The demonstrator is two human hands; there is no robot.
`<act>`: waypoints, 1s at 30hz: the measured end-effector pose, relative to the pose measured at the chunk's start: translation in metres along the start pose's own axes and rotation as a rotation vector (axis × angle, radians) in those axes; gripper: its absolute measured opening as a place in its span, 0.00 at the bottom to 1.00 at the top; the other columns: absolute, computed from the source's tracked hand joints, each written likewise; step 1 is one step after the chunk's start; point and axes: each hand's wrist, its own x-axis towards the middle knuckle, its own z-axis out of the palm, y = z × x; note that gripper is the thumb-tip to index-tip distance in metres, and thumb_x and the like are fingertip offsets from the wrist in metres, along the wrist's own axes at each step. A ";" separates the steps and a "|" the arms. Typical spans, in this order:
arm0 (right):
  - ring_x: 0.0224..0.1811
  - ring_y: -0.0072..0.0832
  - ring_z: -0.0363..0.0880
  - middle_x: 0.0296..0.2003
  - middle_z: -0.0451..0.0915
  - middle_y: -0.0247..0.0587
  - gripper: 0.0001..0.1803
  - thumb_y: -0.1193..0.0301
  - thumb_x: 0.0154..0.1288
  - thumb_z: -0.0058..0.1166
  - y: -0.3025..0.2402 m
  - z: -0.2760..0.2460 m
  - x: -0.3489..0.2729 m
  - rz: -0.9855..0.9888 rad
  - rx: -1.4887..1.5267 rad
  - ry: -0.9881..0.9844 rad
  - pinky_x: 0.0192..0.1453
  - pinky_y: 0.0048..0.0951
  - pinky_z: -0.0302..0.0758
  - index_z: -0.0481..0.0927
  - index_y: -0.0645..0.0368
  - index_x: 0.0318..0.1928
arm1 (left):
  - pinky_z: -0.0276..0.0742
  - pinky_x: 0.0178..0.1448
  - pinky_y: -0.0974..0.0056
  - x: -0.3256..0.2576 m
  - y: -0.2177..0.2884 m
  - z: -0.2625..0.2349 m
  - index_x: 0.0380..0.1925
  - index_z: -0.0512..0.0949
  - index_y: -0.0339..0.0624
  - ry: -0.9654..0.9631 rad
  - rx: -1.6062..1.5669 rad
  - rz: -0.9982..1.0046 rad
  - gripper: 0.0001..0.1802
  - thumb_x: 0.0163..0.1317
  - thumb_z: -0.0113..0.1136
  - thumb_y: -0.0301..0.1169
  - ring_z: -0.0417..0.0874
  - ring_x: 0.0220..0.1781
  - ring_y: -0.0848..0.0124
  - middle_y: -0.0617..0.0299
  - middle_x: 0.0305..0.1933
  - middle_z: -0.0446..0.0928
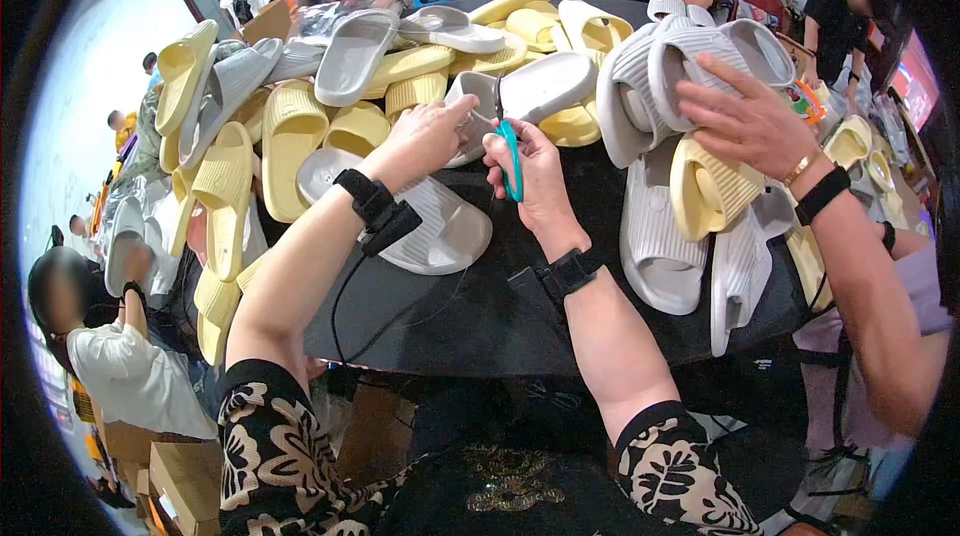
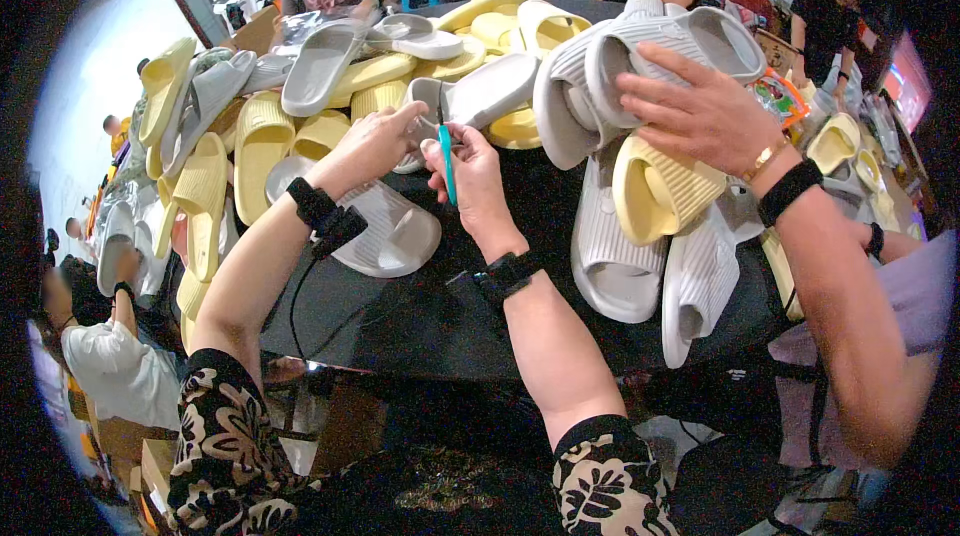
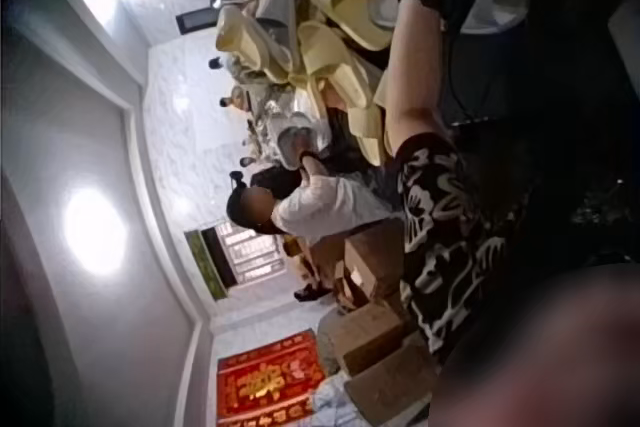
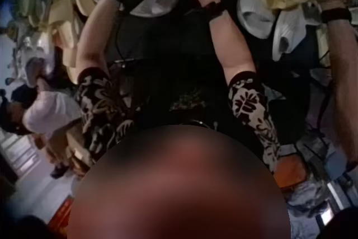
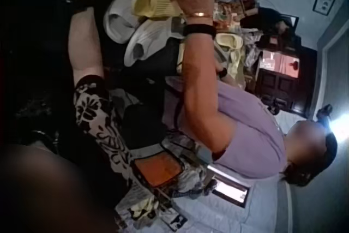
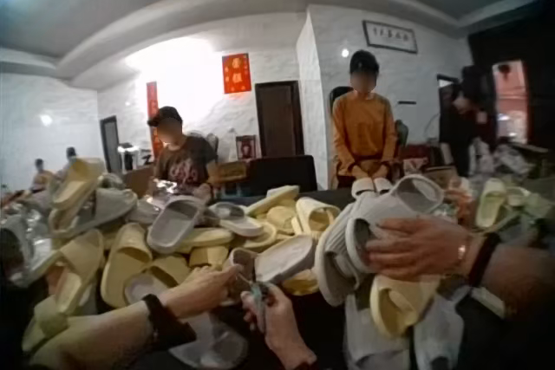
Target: Trimming excess material from finished slides using scissors.
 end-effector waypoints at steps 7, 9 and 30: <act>0.19 0.16 0.72 0.25 0.75 0.33 0.23 0.68 0.57 0.62 -0.006 0.006 -0.001 -0.106 -0.059 0.078 0.18 0.17 0.67 0.72 0.67 0.50 | 0.71 0.48 0.52 -0.003 0.004 -0.022 0.38 0.74 0.41 0.147 0.088 0.036 0.12 0.54 0.58 0.33 0.76 0.42 0.48 0.45 0.35 0.74; 0.21 0.16 0.73 0.25 0.76 0.34 0.22 0.69 0.58 0.62 -0.005 0.007 -0.001 -0.120 -0.114 0.110 0.21 0.18 0.69 0.72 0.67 0.50 | 0.71 0.47 0.53 -0.007 0.002 -0.036 0.37 0.75 0.40 0.197 -0.015 -0.006 0.16 0.51 0.62 0.36 0.76 0.41 0.50 0.46 0.34 0.74; 0.44 0.38 0.79 0.42 0.77 0.53 0.26 0.80 0.56 0.57 0.010 0.010 0.002 -0.627 -0.569 0.192 0.49 0.32 0.74 0.66 0.64 0.56 | 0.73 0.32 0.59 -0.022 0.013 -0.059 0.30 0.76 0.31 0.204 -0.284 -0.405 0.24 0.60 0.58 0.47 0.78 0.25 0.64 0.51 0.22 0.76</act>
